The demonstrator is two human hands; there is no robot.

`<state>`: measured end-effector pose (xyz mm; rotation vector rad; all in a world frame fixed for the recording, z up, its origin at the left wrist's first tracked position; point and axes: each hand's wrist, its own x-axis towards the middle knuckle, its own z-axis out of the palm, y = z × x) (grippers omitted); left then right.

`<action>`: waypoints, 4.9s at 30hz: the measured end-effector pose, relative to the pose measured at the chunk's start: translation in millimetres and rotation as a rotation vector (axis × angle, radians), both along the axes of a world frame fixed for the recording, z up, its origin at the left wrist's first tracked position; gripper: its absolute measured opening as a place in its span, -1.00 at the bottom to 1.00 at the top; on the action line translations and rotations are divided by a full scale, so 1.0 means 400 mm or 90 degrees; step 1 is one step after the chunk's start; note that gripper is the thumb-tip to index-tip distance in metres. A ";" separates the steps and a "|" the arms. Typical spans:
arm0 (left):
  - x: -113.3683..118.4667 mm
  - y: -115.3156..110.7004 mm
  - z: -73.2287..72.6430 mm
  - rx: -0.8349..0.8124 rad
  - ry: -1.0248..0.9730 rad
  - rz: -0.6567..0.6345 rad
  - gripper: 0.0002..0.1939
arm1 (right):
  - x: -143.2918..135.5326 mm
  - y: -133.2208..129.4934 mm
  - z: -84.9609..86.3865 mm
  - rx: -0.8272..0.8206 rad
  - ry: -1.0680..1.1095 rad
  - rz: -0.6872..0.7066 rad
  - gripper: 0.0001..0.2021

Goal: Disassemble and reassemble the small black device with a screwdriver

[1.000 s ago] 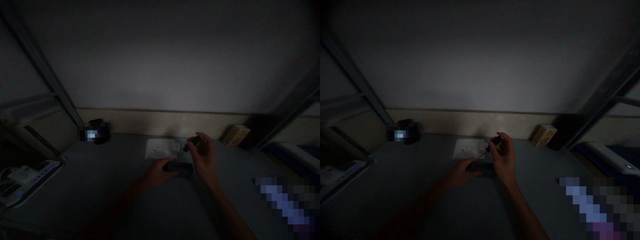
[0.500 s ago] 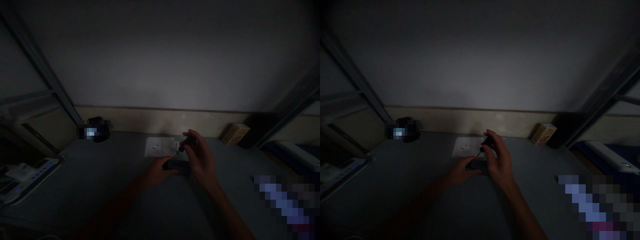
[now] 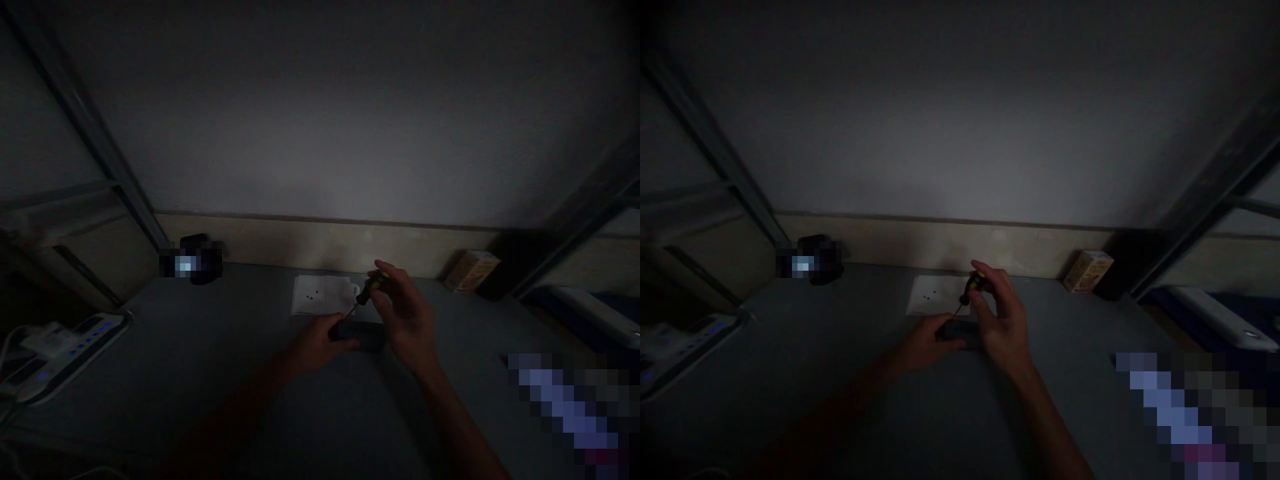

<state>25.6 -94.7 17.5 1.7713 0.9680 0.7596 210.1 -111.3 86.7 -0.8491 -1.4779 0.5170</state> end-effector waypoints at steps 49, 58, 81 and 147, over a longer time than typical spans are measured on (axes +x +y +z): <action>-0.042 0.018 0.029 0.129 0.044 -0.022 -0.67 | -0.037 0.002 0.028 -0.019 0.043 0.079 -0.66; -0.046 0.022 0.036 0.120 0.061 -0.028 -0.70 | -0.044 0.005 0.021 0.010 0.047 0.023 -0.73; -0.066 0.026 0.032 0.094 0.041 -0.055 -0.65 | -0.031 0.010 0.013 -0.033 0.046 0.125 -0.66; -0.076 0.012 0.060 0.114 0.043 -0.063 -0.67 | -0.044 0.015 -0.004 -0.094 0.084 0.092 -0.50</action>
